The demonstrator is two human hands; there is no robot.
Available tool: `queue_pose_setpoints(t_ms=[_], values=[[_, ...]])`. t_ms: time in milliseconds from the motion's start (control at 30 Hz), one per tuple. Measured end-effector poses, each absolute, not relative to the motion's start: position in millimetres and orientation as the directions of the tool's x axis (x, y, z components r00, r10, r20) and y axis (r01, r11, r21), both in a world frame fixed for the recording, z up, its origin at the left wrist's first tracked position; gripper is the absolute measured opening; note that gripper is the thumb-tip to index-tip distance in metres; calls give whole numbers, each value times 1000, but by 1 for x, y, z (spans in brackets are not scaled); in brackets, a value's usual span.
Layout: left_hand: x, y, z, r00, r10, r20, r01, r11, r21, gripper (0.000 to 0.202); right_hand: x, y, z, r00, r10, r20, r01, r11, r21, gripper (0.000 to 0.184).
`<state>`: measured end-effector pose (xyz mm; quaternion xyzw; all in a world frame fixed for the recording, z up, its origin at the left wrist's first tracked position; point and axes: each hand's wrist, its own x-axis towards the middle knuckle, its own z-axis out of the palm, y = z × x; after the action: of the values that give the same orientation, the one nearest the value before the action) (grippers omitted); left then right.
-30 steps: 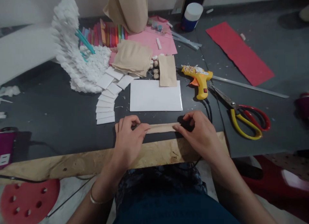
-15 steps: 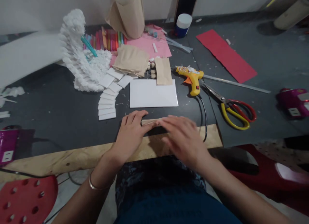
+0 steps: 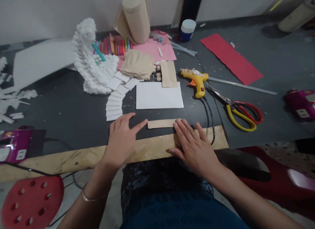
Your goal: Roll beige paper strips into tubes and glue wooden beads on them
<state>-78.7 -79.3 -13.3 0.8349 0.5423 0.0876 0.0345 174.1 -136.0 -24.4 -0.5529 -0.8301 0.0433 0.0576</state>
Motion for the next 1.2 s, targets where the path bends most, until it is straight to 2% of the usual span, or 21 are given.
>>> queue_pose_setpoints(t_ms=[100,233,300,367,433,600,767,867,1033,1200], values=[[-70,-94,-3,335,921,197,914,-369,170,45,173,-136,-28,-381,922,65,910,387,-146,83],[-21,-111,-3,637,743,204,710,-669,220,45,176,-138,-31,-400,913,79,904,407,-131,75],[2,-115,-10,702,693,167,654,-719,237,56,177,-138,-31,-421,904,72,896,427,-119,67],[14,-116,-18,691,711,131,674,-699,241,72,178,-138,-30,-425,903,66,896,430,-113,64],[16,-116,-24,657,748,90,718,-658,227,81,178,-137,-29,-417,907,67,900,422,-111,64],[0,-121,-24,596,802,46,787,-594,168,84,177,-136,-30,-402,912,79,904,409,-121,68],[-21,-120,-19,514,857,45,845,-515,144,63,176,-135,-25,-377,923,78,907,385,-168,64],[-34,-112,-17,509,858,74,846,-514,142,46,178,-129,-19,-365,925,109,906,380,-188,53],[-45,-86,-12,573,808,137,796,-589,139,27,187,-103,-16,-373,910,179,887,406,-218,25],[-50,-65,-8,704,691,167,696,-717,34,20,194,-85,-18,-433,872,227,853,478,-209,14]])
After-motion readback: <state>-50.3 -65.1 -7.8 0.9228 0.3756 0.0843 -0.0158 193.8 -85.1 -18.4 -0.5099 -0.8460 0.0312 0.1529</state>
